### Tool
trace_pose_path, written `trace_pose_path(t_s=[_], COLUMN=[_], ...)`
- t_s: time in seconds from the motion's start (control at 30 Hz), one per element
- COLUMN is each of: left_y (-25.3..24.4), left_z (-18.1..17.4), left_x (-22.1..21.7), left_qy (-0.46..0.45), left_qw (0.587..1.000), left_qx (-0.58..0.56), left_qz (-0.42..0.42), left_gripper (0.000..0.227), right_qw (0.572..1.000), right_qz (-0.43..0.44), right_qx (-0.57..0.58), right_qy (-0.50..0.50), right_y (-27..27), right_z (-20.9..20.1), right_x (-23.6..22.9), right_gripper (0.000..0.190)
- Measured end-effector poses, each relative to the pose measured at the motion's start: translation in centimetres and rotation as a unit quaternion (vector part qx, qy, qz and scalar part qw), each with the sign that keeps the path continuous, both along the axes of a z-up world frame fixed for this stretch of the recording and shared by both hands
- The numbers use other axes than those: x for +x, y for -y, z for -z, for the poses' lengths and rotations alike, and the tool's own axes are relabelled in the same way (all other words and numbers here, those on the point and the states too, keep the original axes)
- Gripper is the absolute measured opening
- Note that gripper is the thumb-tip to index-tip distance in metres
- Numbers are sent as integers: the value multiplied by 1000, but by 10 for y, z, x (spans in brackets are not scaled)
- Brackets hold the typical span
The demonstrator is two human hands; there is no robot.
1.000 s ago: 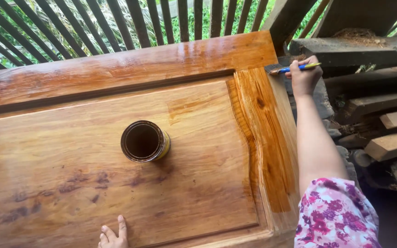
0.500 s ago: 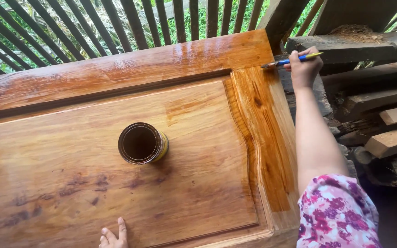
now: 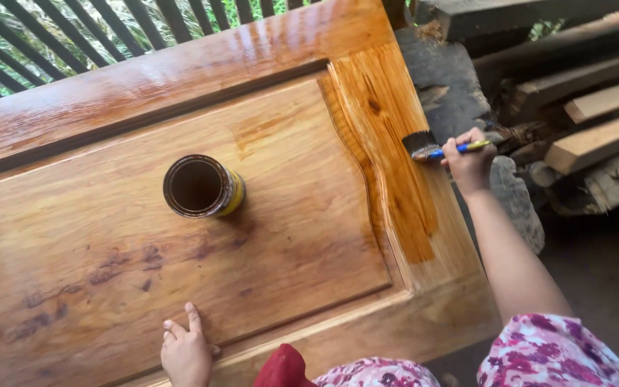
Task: Applying varnish or wood stain to a wooden door using a brush.
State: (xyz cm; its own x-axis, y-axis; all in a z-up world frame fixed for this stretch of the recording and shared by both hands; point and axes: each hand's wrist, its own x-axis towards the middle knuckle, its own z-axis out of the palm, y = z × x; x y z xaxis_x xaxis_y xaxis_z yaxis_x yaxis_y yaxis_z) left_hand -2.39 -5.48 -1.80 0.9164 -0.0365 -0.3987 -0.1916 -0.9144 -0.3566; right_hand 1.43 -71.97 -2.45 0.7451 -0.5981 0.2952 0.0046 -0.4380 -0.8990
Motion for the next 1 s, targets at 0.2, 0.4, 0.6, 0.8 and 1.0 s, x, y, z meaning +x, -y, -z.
trace_pose_path(t_s=[0.2, 0.4, 0.6, 0.8, 1.0], left_y=[9, 1, 0, -16, -23], left_z=[-20, -9, 4, 36, 44], left_x=[1, -2, -2, -8, -3], left_qy=[-12, 2, 0, 3, -52], left_qw=[1000, 1000, 1000, 999, 997], left_qx=[2, 3, 24, 47, 45], left_qz=[8, 22, 0, -5, -18], left_gripper=[127, 126, 130, 136, 139], right_qw=[998, 984, 970, 986, 997], right_qz=[23, 87, 20, -28, -7], right_qx=[52, 62, 54, -31, -72], right_qy=[-30, -145, -238, -159, -18], right_y=[-29, -48, -47, -12, 22], right_z=[-2, -84, -50, -33, -50], right_x=[-121, -164, -102, 72, 225], right_gripper=[24, 18, 19, 12, 12])
